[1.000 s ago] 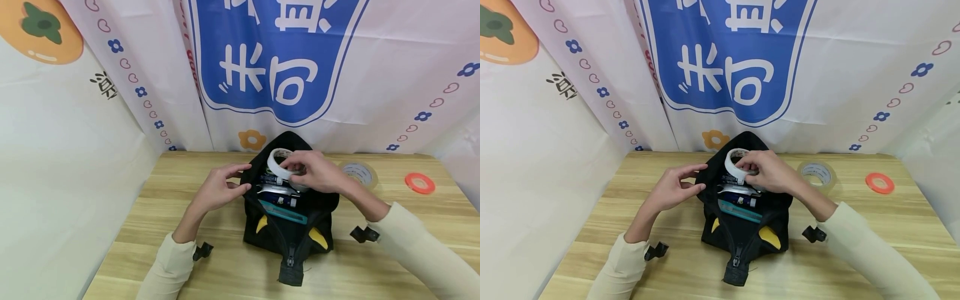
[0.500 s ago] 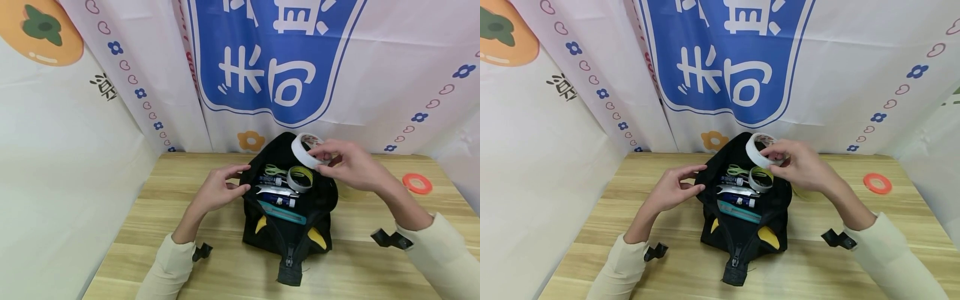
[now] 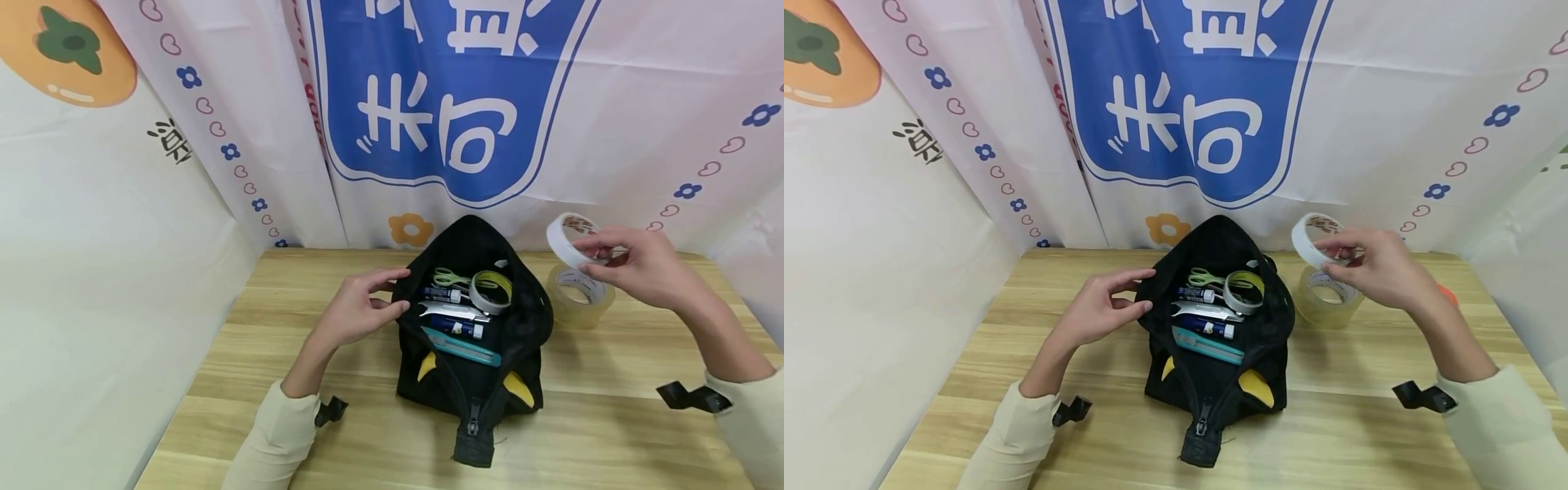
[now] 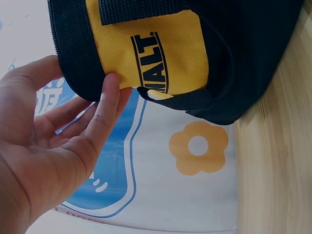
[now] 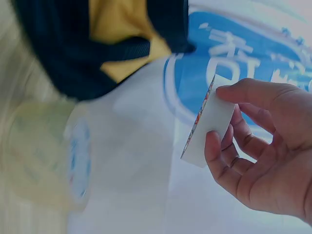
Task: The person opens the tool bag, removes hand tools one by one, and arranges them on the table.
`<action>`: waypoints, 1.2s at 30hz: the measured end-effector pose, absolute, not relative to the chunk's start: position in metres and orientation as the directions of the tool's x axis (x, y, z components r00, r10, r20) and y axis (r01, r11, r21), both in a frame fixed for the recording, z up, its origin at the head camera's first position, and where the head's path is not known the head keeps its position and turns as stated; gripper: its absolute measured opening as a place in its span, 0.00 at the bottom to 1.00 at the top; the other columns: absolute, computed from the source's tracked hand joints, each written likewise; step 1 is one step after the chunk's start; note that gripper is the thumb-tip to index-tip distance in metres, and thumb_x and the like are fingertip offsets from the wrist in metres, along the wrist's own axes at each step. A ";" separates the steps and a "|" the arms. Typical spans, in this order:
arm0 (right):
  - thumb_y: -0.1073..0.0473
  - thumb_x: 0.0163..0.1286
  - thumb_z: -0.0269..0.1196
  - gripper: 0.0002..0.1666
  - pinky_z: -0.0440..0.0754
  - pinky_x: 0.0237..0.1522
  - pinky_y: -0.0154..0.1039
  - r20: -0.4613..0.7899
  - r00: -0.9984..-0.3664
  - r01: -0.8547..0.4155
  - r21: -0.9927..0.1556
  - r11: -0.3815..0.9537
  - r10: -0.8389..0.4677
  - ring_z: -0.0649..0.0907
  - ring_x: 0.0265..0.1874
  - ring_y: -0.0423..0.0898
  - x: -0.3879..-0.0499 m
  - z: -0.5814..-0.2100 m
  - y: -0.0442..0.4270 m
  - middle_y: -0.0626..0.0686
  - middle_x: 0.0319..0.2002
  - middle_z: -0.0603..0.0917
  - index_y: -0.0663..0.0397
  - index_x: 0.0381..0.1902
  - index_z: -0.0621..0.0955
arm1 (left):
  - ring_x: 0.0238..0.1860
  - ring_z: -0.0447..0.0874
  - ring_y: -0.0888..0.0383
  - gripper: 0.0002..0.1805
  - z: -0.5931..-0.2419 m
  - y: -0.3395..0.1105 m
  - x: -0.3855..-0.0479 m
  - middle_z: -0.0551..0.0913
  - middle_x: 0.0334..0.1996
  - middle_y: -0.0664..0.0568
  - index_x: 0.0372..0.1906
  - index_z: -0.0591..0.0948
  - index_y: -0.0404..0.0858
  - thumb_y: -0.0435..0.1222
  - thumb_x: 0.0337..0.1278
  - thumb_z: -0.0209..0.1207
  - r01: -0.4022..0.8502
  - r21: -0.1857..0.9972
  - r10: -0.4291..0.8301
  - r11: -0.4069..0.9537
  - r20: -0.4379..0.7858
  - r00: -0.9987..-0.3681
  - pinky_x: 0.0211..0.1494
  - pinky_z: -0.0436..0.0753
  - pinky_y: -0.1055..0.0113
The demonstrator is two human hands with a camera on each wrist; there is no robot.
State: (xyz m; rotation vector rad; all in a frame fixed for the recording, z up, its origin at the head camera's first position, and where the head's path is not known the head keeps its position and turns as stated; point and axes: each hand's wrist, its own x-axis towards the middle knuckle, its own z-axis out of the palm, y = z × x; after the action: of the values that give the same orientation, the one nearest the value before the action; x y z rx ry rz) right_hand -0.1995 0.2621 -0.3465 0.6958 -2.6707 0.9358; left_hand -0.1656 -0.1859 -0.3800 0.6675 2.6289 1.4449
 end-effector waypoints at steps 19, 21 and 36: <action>0.67 0.68 0.73 0.16 0.74 0.25 0.31 0.195 -0.948 -0.315 -0.460 0.830 -0.252 0.74 0.27 0.27 -0.219 -0.394 0.337 0.54 0.33 0.87 0.67 0.53 0.89 | 0.66 0.85 0.42 0.28 -0.380 -0.185 -0.165 0.81 0.71 0.43 0.72 0.80 0.37 0.31 0.69 0.68 0.341 0.819 0.406 0.462 0.146 -0.902 0.55 0.94 0.56; 0.67 0.68 0.73 0.17 0.74 0.25 0.32 0.175 -0.953 -0.300 -0.458 0.837 -0.246 0.74 0.28 0.26 -0.220 -0.400 0.342 0.53 0.34 0.88 0.67 0.54 0.89 | 0.66 0.85 0.42 0.28 -0.381 -0.185 -0.165 0.82 0.71 0.43 0.72 0.80 0.37 0.31 0.69 0.68 0.342 0.819 0.408 0.461 0.146 -0.901 0.54 0.94 0.58; 0.68 0.65 0.74 0.17 0.73 0.27 0.29 0.168 -0.957 -0.288 -0.472 0.833 -0.236 0.73 0.28 0.26 -0.231 -0.438 0.365 0.52 0.32 0.87 0.67 0.52 0.89 | 0.66 0.85 0.42 0.28 -0.382 -0.185 -0.166 0.81 0.71 0.43 0.72 0.80 0.37 0.32 0.69 0.68 0.344 0.816 0.411 0.464 0.146 -0.900 0.53 0.93 0.68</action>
State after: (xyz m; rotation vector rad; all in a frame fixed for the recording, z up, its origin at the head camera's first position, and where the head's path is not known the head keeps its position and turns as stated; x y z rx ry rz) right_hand -0.2305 0.3650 -0.4378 0.4174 -2.9085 0.7741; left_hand -0.1661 -0.1849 -0.3819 0.6784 2.6265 1.4389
